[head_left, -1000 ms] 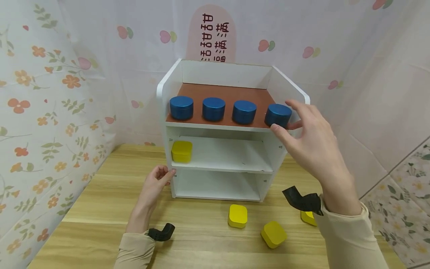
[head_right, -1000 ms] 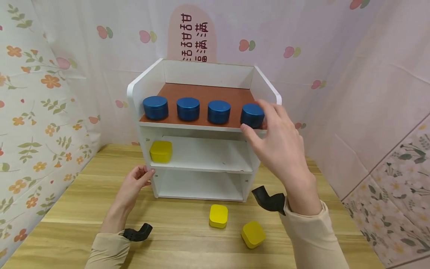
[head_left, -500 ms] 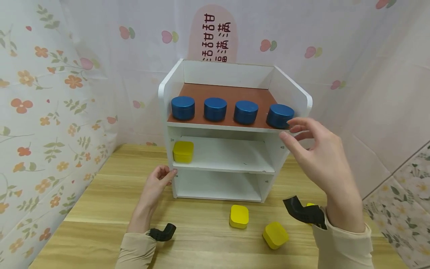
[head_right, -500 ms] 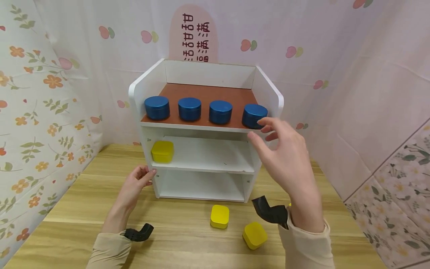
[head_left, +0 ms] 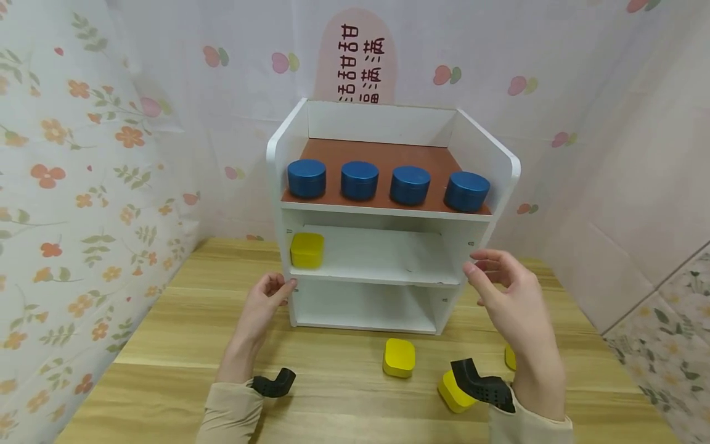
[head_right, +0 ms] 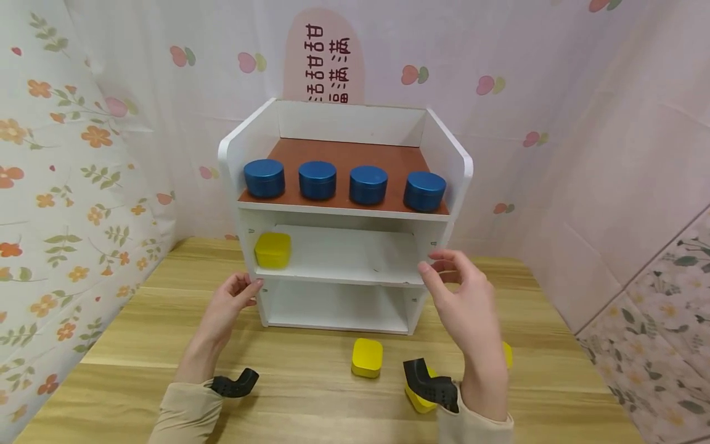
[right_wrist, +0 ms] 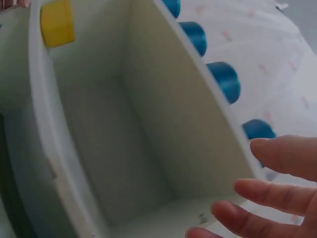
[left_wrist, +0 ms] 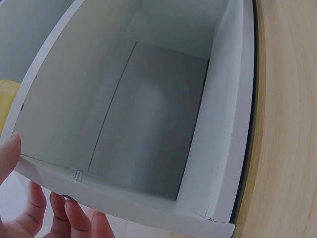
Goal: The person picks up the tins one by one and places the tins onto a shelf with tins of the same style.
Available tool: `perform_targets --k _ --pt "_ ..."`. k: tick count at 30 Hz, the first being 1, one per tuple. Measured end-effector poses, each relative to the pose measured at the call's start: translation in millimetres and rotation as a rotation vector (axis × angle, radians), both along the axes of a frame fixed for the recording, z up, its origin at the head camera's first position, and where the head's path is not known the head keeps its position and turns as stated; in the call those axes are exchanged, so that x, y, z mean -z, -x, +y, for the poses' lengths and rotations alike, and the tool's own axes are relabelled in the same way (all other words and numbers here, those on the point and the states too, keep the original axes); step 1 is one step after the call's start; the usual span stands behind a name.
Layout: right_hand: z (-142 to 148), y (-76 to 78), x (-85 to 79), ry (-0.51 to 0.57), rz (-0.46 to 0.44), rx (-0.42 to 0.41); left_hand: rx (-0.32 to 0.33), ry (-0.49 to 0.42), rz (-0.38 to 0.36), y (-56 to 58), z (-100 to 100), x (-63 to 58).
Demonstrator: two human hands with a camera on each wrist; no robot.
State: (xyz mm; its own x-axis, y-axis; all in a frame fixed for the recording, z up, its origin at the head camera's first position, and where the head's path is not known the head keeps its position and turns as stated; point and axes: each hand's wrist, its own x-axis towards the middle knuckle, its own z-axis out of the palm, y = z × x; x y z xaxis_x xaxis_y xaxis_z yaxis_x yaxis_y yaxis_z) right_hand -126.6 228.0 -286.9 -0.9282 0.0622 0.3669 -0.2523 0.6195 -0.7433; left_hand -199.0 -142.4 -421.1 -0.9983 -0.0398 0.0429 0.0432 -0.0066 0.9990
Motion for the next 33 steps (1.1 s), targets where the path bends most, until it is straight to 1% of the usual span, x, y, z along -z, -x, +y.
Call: perform_targets --k 4,9,15,18,22,26,33 --pt "0.3 -0.1 23.3 0.054 -0.038 -0.005 -0.003 -0.007 0.007 0.9 0.6 1.3" --pt "-2.1 -5.7 53.5 0.105 -0.074 -0.021 0.003 -0.004 0.011 1.0 2.4 2.7" --pt "-14.3 -8.4 84.0 0.099 -0.132 -0.048 -0.005 -0.006 0.013 1.0 1.4 3.9" --pt "-22.2 -9.5 96.5 0.055 -0.168 -0.036 -0.005 -0.004 0.013 1.0 0.4 3.5" --pt "-31.9 -11.3 113.3 0.006 -0.164 -0.029 -0.001 -0.005 0.005 0.6 0.2 2.4" --pt "-39.5 -13.0 127.4 0.008 -0.159 -0.057 0.005 -0.002 0.001 0.1 0.3 1.1" --pt "-48.0 -14.3 144.1 0.008 -0.182 -0.109 0.001 0.002 0.012 -0.5 0.7 1.5"
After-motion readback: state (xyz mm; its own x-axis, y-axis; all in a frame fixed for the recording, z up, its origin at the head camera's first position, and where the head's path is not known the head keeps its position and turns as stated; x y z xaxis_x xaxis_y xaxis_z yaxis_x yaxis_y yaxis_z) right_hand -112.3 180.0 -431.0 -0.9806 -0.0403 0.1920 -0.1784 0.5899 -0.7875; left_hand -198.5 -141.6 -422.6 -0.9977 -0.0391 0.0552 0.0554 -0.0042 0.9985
